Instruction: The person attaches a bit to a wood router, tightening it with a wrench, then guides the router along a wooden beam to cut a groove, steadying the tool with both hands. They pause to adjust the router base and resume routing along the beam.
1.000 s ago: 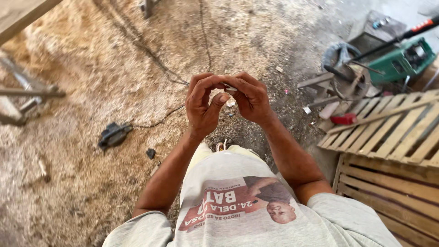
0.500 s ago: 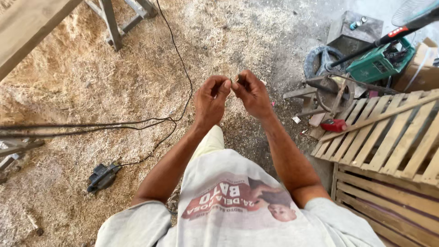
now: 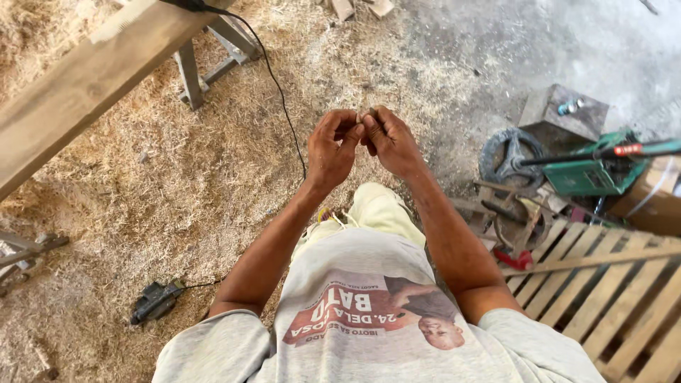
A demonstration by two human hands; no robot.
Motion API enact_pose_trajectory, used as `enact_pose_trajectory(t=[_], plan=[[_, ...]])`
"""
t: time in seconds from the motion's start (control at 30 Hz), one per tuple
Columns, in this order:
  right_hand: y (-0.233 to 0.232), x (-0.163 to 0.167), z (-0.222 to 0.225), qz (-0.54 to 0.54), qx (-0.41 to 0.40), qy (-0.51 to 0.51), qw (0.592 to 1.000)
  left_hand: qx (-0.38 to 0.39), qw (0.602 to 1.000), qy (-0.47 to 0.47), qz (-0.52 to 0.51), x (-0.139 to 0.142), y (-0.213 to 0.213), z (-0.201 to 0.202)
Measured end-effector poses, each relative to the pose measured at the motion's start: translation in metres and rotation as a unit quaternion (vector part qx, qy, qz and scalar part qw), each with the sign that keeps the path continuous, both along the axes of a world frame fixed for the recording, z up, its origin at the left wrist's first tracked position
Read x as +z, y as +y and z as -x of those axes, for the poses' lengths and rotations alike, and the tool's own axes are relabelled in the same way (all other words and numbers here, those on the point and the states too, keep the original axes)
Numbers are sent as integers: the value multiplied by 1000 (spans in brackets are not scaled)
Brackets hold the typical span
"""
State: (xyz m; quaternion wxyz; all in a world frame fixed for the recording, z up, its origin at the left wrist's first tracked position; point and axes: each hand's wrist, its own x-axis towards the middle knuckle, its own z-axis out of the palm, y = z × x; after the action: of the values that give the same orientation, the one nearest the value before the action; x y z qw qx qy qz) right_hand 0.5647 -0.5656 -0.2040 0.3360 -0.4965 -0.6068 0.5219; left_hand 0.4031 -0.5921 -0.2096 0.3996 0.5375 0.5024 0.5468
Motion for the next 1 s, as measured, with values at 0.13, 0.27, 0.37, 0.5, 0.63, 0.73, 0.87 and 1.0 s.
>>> enact_pose_trajectory(t=[0.13, 0.27, 0.37, 0.5, 0.63, 0.73, 0.87, 1.0], plan=[[85, -32, 11, 36, 29, -33, 998, 41, 998, 48, 3, -27, 72, 9], [191, -72, 25, 4, 65, -123, 990, 89, 992, 55, 77, -64, 166, 22], [281, -85, 47, -23, 111, -138, 984, 123, 983, 53, 124, -78, 243, 35], [391, -74, 75, 24, 201, -317, 927, 147, 967, 63, 200, -77, 320, 41], [472, -69, 114, 32, 249, -309, 917, 218, 953, 147, 149, -79, 388, 61], [517, -71, 145, 56, 277, -313, 907, 242, 941, 93, 215, -91, 425, 81], [559, -81, 177, 75, 279, -373, 882, 291, 911, 137, 259, -108, 476, 113], [602, -100, 206, 48, 299, -414, 858, 293, 897, 163, 288, -128, 534, 143]])
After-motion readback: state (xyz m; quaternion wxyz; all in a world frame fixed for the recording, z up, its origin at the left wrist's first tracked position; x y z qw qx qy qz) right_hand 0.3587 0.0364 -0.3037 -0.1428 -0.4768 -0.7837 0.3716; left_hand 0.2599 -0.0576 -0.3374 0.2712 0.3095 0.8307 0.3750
